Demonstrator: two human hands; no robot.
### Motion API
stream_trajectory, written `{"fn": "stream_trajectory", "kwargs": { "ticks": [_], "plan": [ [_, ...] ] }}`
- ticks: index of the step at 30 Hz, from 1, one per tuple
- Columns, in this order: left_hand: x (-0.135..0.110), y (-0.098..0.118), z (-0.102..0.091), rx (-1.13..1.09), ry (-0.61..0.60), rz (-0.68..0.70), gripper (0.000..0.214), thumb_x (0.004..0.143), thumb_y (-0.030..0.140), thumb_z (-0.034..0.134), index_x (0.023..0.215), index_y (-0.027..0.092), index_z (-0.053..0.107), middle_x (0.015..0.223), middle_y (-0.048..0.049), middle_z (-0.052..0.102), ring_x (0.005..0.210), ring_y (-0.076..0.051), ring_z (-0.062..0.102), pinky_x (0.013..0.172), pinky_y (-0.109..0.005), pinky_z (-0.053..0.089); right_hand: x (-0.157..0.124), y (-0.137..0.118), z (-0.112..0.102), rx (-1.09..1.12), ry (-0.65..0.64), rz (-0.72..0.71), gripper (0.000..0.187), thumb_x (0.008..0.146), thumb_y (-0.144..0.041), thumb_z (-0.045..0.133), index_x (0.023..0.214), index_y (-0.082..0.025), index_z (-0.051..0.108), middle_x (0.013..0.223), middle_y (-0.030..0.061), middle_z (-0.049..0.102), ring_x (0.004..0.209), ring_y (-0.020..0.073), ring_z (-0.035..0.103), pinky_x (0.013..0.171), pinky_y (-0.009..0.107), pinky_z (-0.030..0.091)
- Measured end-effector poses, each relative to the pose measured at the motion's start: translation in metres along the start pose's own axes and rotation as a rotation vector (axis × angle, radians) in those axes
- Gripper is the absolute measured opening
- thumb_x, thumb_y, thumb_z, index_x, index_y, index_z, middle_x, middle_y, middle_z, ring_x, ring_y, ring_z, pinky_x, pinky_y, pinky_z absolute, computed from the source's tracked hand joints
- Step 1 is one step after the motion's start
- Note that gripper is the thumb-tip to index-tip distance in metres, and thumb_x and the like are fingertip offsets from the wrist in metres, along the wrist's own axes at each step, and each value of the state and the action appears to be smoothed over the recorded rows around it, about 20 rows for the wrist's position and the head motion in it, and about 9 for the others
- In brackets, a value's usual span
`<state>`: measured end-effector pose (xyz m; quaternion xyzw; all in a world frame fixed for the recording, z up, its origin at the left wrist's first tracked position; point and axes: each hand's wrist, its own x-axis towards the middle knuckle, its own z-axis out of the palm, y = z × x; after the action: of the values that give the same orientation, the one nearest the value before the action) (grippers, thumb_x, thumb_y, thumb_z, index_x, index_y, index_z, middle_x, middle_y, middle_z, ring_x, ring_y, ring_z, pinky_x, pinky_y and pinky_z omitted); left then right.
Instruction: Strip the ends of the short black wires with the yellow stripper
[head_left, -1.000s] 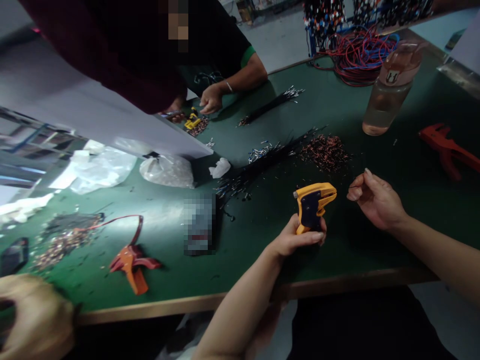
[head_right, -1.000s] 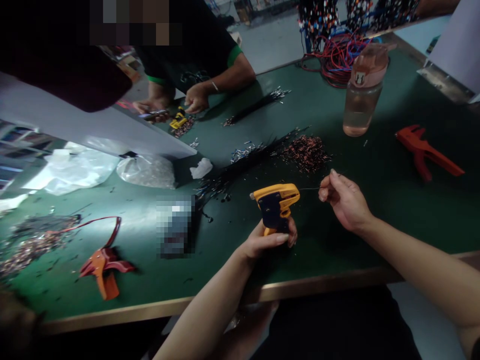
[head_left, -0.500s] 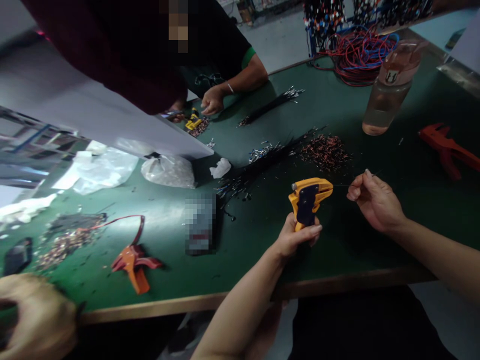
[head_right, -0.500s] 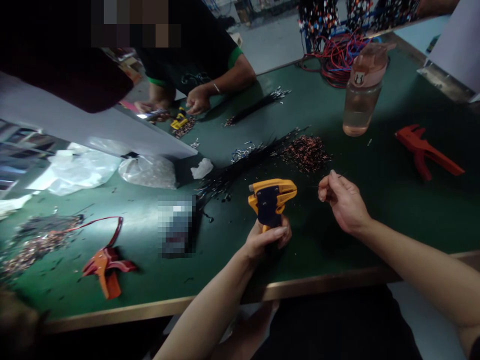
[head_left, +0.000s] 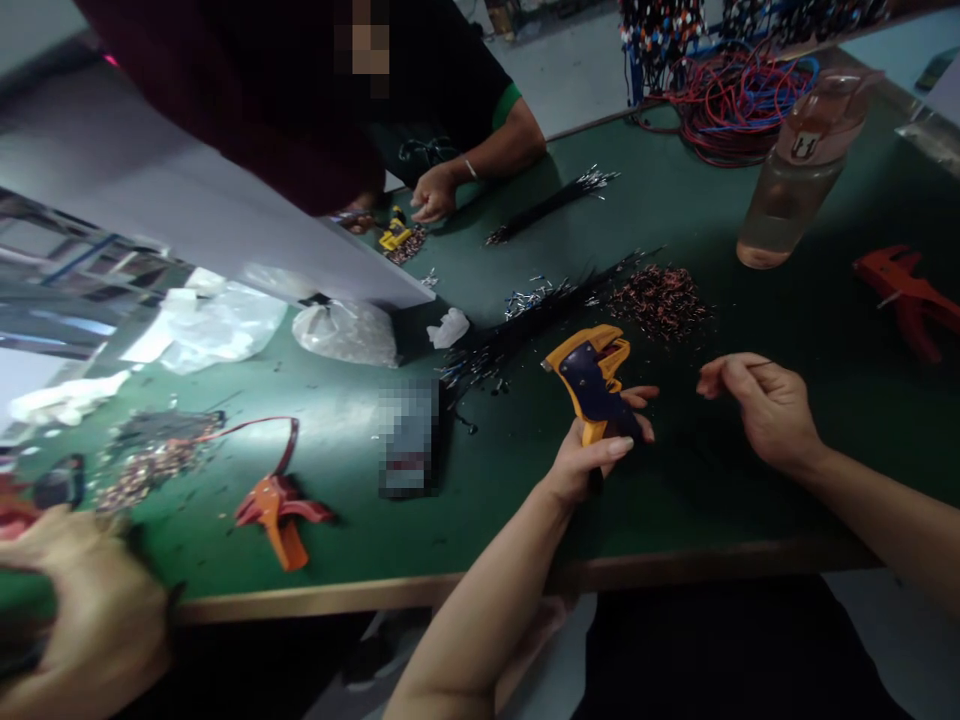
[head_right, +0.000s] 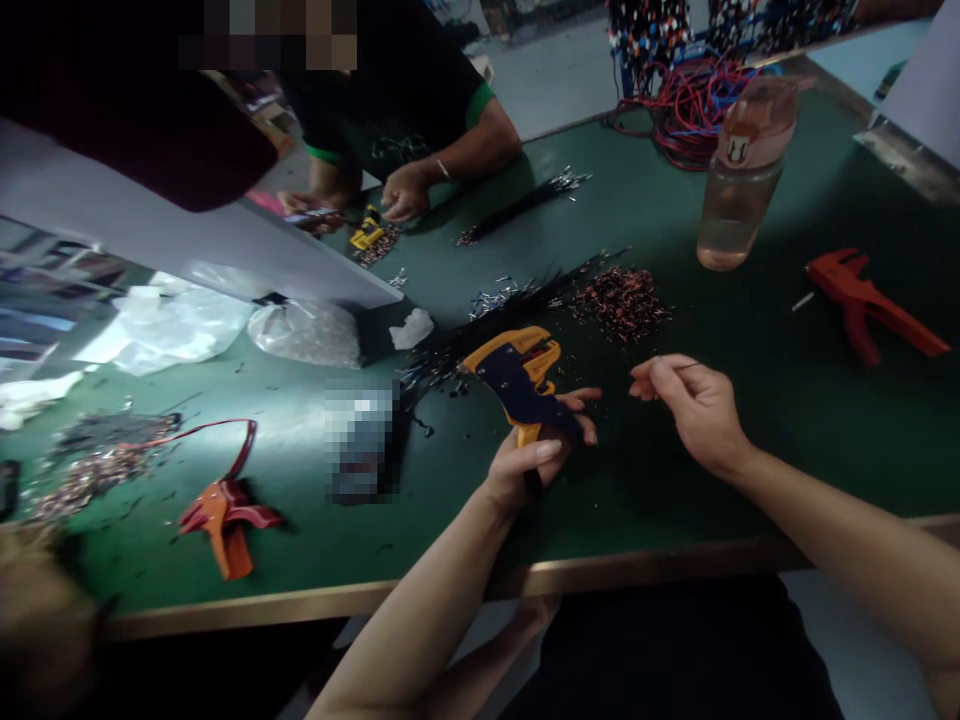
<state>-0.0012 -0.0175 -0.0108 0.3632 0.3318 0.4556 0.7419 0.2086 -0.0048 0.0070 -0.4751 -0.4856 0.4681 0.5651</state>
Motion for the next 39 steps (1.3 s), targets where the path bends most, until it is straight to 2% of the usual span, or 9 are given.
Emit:
{"fn": "stream_trajectory", "kwargs": {
  "ticks": [2,6,11,14,17,21,23,28,39],
  "plan": [
    [-0.001,-0.001,0.001,-0.006,-0.007,-0.014,0.050,0.056,0.036,0.085,0.102,0.019,0.072,0.128,-0.0127,0.068,0.077,-0.018,0.066,0.087,-0.040,0.050,-0.005,-0.001,0.002,-0.092,-0.102,-0.040,0.037,0.089,-0.056,0.067,0.076,-0.023,0.076,0.076,0.0042,0.074,0.068,0.0167,0.069,0.064,0.030,0.057],
    [-0.001,-0.003,0.000,-0.014,-0.011,-0.018,0.053,0.060,0.039,0.084,0.108,0.019,0.072,0.129,-0.0133,0.068,0.078,-0.019,0.065,0.088,-0.041,0.050,-0.010,0.001,0.003,-0.200,-0.268,-0.131,0.027,0.095,-0.043,0.063,0.086,-0.023,0.079,0.079,0.0036,0.077,0.073,0.0173,0.072,0.070,0.029,0.059],
    [-0.001,-0.002,-0.001,-0.011,0.014,0.003,0.054,0.061,0.038,0.084,0.110,0.019,0.073,0.128,-0.0127,0.068,0.080,-0.019,0.065,0.087,-0.041,0.050,-0.009,0.003,0.001,-0.239,-0.336,-0.228,0.019,0.095,-0.033,0.062,0.095,-0.024,0.079,0.082,0.0034,0.078,0.073,0.0170,0.072,0.071,0.030,0.060],
    [0.000,-0.001,-0.001,0.006,0.065,0.001,0.055,0.059,0.037,0.085,0.109,0.019,0.074,0.124,-0.0119,0.069,0.080,-0.019,0.065,0.086,-0.039,0.050,-0.009,0.001,-0.002,-0.256,-0.333,-0.300,0.017,0.095,-0.031,0.063,0.099,-0.026,0.079,0.084,0.0029,0.078,0.073,0.0170,0.072,0.069,0.030,0.060],
    [0.001,0.000,-0.001,0.023,0.081,0.003,0.057,0.057,0.037,0.086,0.110,0.019,0.075,0.125,-0.0117,0.069,0.080,-0.019,0.065,0.083,-0.036,0.050,-0.010,-0.004,-0.005,-0.249,-0.248,-0.327,0.019,0.097,-0.029,0.060,0.102,-0.028,0.079,0.086,0.0029,0.079,0.072,0.0165,0.072,0.067,0.029,0.060],
    [0.000,0.000,-0.002,0.127,0.071,-0.017,0.056,0.060,0.038,0.086,0.111,0.017,0.074,0.102,-0.0100,0.074,0.082,-0.021,0.064,0.079,-0.034,0.049,-0.013,-0.012,-0.006,-0.225,-0.186,-0.327,0.021,0.099,-0.031,0.057,0.103,-0.027,0.078,0.086,0.0046,0.079,0.072,0.0183,0.073,0.066,0.033,0.060],
    [-0.001,0.000,-0.002,0.178,0.052,-0.043,0.057,0.062,0.039,0.086,0.113,0.016,0.072,0.091,-0.0081,0.074,0.083,-0.021,0.065,0.079,-0.033,0.048,-0.014,-0.015,-0.005,-0.211,-0.209,-0.348,0.021,0.099,-0.031,0.057,0.103,-0.027,0.078,0.084,0.0047,0.079,0.072,0.0187,0.073,0.064,0.033,0.060],
    [-0.002,0.000,-0.004,0.215,0.029,-0.037,0.060,0.062,0.043,0.087,0.113,0.016,0.071,0.089,-0.0073,0.072,0.080,-0.020,0.065,0.078,-0.034,0.049,-0.015,-0.013,-0.003,-0.167,-0.294,-0.416,0.022,0.097,-0.023,0.059,0.105,-0.030,0.078,0.087,0.0024,0.080,0.075,0.0176,0.074,0.066,0.031,0.060],
    [-0.003,-0.002,-0.003,0.191,0.036,-0.036,0.053,0.062,0.039,0.087,0.107,0.017,0.071,0.097,-0.0075,0.073,0.086,-0.022,0.068,0.078,-0.033,0.053,-0.015,-0.014,-0.001,-0.202,-0.359,-0.491,0.025,0.096,-0.020,0.057,0.109,-0.028,0.077,0.090,0.0031,0.081,0.078,0.0193,0.075,0.069,0.034,0.062]
  ]
}}
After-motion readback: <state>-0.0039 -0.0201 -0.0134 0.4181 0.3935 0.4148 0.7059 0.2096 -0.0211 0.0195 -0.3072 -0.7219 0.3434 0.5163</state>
